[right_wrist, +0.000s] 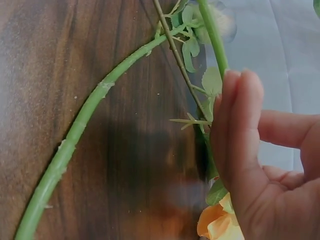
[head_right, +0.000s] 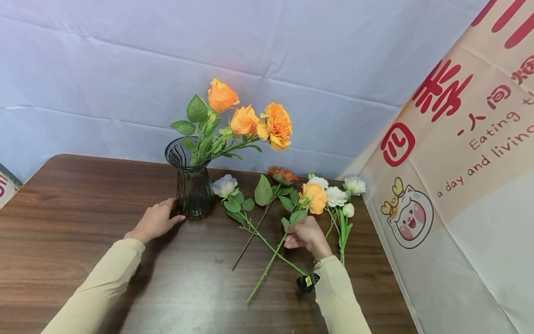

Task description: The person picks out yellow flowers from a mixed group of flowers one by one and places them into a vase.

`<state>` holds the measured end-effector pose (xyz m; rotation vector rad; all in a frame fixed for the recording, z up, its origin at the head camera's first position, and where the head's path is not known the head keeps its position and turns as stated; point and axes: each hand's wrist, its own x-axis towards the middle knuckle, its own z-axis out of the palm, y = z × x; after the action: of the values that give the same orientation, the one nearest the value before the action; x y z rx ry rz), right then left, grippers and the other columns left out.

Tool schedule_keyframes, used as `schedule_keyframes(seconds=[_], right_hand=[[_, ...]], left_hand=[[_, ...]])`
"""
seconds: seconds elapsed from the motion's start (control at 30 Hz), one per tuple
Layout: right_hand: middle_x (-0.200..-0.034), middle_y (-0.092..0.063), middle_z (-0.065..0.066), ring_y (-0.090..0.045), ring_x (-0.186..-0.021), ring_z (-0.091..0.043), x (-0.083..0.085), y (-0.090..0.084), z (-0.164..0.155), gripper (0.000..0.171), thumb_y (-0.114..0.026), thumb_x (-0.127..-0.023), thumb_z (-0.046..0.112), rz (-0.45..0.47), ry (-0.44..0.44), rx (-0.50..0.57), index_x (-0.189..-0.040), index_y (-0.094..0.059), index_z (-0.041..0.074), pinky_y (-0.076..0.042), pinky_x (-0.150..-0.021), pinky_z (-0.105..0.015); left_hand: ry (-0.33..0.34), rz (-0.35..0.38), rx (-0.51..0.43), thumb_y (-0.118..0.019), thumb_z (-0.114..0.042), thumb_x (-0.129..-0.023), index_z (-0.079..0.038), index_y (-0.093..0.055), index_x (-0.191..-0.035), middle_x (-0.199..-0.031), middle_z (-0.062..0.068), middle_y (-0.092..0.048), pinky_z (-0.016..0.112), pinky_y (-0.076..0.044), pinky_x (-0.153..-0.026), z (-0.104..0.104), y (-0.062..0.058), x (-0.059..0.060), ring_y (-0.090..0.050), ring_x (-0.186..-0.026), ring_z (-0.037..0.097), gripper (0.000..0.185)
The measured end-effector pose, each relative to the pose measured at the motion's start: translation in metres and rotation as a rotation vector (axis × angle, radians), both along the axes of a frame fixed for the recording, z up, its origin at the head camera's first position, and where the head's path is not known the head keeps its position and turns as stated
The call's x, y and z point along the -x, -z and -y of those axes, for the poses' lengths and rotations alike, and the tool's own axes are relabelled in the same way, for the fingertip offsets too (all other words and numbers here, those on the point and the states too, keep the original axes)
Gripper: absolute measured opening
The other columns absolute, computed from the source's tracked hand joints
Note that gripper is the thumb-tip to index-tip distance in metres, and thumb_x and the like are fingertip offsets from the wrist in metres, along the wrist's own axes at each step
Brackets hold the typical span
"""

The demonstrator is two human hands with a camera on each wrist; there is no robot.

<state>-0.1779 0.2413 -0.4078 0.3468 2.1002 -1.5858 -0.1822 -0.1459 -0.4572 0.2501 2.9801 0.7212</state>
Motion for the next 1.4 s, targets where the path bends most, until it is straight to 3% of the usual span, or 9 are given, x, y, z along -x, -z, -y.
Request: schedule_keyframes(seconds=[0.9,1.17,1.4], right_hand=[[-0.061,-0.062,-0.017,-0.065,-0.055,-0.023,0.003,-0.018,-0.003,0.024,-0.05,-0.089,-0.006,-0.026,0.092,0.15,-0.108,-0.05,-0.022,-0.056,-0.06,-0.032],[-0.064,-0.063,-0.018,-0.066,-0.058,-0.024,0.005,-0.023,-0.004,0.012,-0.053,-0.088,-0.005,-0.041,0.136,0.181,-0.092,-0.06,-0.014,-0.055,-0.064,-0.034],[-0.063,-0.061,-0.017,-0.066,-0.058,-0.023,0.008,-0.025,-0.004,0.023,-0.047,-0.09,-0.006,-0.045,0.142,0.242,-0.107,-0.051,-0.021,-0.055,-0.065,-0.033]], left_hand=[[-0.006,-0.021,0.023,-0.061,-0.025,-0.088,0.018,-0.039,-0.126,-0.123,0.034,-0.046,0.055,-0.041,-0.088,-0.002,0.001,0.002,-0.048,-0.108,0.046,0.061],[-0.002,-0.02,0.017,-0.061,-0.025,-0.088,0.018,-0.038,-0.126,-0.124,0.034,-0.045,0.055,-0.041,-0.089,-0.002,0.001,0.002,-0.047,-0.11,0.047,0.062],[-0.002,-0.018,0.012,-0.061,-0.025,-0.088,0.018,-0.038,-0.127,-0.123,0.034,-0.046,0.055,-0.041,-0.088,-0.001,0.002,0.001,-0.048,-0.109,0.046,0.062]])
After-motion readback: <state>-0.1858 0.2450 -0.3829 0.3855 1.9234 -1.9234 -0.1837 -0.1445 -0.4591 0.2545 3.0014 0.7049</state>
